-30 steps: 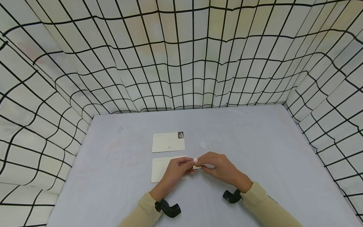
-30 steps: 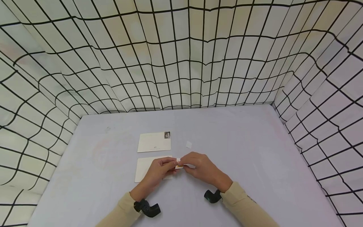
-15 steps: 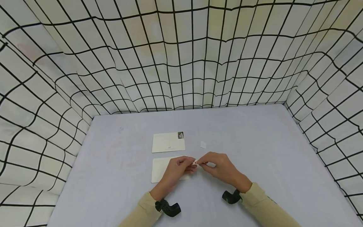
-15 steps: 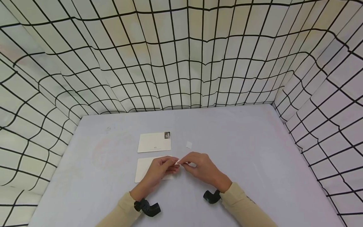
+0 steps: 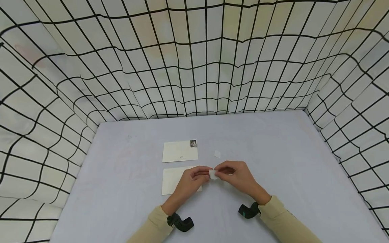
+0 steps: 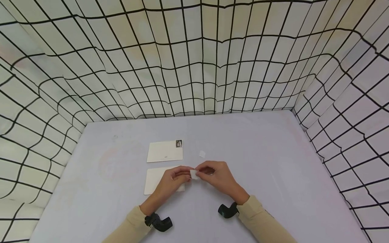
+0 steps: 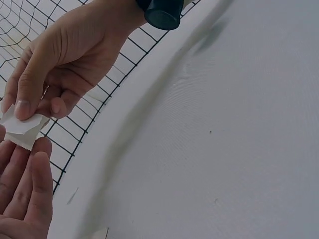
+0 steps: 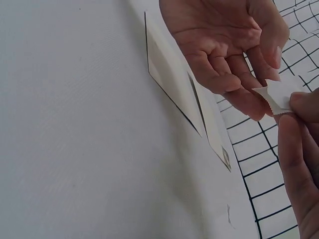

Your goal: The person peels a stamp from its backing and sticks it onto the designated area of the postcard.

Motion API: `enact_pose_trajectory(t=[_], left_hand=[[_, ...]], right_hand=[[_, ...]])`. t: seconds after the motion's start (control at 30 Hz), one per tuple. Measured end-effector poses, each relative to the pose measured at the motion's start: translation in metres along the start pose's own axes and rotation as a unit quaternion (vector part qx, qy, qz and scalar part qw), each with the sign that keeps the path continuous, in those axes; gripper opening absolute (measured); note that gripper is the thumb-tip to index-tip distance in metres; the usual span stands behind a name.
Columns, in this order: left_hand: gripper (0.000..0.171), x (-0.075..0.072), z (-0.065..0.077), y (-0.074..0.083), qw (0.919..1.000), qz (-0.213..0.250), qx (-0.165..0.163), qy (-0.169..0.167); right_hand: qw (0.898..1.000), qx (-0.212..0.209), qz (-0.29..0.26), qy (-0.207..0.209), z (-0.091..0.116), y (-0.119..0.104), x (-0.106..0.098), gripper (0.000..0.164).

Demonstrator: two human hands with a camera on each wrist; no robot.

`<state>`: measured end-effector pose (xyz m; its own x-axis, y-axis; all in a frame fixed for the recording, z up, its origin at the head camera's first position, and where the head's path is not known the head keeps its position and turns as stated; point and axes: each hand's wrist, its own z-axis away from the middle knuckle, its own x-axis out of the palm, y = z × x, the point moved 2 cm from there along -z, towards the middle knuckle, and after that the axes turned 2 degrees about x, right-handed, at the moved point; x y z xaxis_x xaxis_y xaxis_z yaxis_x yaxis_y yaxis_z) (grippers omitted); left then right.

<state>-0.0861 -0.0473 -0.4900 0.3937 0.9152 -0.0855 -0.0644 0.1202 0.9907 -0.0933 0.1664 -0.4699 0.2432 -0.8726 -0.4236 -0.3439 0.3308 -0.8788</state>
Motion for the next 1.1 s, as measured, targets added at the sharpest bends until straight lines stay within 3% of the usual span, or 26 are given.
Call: enact_pose_trajectory(t=[0.17,0.5,0.87,1.1], left_hand=[[0.034,0.0,0.0009,-0.0002,1.0,0.001,0.004,-0.005],[0.028,0.003,-0.0011,-0.0017,0.9989,-0.026,-0.009,0.039],[0.026,0.003,-0.0033,-0.0053,0.9969,-0.015,-0.018,0.075],[0.025,0.0033,-0.0025,-0.0072,0.996,-0.006,-0.028,0.084]], right_hand=[[0.998,0.053,-0.03,-0.009,0.0008,-0.0003,-0.0004,0.014],[0.998,0.068,-0.01,-0.015,-0.0007,0.0052,0.0042,0.016],[0.999,0.024,0.027,0.027,-0.0013,0.0014,0.002,0.017],[0.999,-0.003,0.035,0.026,-0.001,0.0001,0.0037,0.016]])
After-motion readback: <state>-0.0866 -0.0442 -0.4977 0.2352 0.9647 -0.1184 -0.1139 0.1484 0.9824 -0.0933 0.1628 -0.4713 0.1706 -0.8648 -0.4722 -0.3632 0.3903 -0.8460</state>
